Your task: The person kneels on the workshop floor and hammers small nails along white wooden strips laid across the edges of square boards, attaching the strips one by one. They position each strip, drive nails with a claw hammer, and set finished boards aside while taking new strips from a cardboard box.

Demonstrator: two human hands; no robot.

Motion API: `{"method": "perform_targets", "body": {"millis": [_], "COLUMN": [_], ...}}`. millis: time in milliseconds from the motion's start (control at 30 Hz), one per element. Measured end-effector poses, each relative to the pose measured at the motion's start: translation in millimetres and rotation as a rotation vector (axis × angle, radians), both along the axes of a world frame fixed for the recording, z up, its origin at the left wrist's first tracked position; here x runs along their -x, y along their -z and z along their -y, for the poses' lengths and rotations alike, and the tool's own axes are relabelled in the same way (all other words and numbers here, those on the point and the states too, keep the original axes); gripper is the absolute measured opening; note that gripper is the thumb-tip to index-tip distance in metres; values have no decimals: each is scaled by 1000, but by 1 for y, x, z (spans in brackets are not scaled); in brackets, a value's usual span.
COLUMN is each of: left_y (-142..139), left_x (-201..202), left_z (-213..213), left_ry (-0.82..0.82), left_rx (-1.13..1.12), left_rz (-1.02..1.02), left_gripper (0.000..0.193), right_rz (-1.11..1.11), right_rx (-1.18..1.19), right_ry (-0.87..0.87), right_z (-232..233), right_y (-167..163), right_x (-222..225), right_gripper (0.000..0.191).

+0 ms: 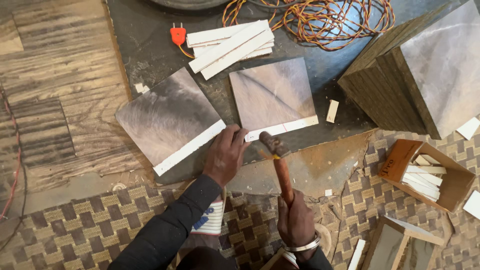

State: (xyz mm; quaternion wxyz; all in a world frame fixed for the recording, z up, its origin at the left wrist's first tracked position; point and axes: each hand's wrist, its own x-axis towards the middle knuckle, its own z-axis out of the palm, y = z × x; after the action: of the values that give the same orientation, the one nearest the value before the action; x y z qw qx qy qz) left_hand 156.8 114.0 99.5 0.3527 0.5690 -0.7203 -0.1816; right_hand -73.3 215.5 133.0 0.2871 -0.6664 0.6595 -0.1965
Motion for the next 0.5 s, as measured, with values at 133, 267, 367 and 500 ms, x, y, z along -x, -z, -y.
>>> {"method": "perform_targets", "body": {"millis": [133,267,367,500], "left_y": [-1,-5,-7,-8], "left_x": [0,-2,-2,0], "left_z": [-1,0,2,2], "left_ry": [-1,17,19,-26], "left_rx": [20,-31,41,37], "left_rz": [36,27,70,37], "left_gripper": [35,31,33,30], "right_rz": [-180,-57,9,-140], "right_rx": [-334,-124,77,-127], "right_ry": [-14,53,33,-47], "right_z": [9,4,3,11], "right_y": [3,-14,-16,-6], "right_x": [2,3,-2,-4], "right_gripper": [21,20,19,28]}}
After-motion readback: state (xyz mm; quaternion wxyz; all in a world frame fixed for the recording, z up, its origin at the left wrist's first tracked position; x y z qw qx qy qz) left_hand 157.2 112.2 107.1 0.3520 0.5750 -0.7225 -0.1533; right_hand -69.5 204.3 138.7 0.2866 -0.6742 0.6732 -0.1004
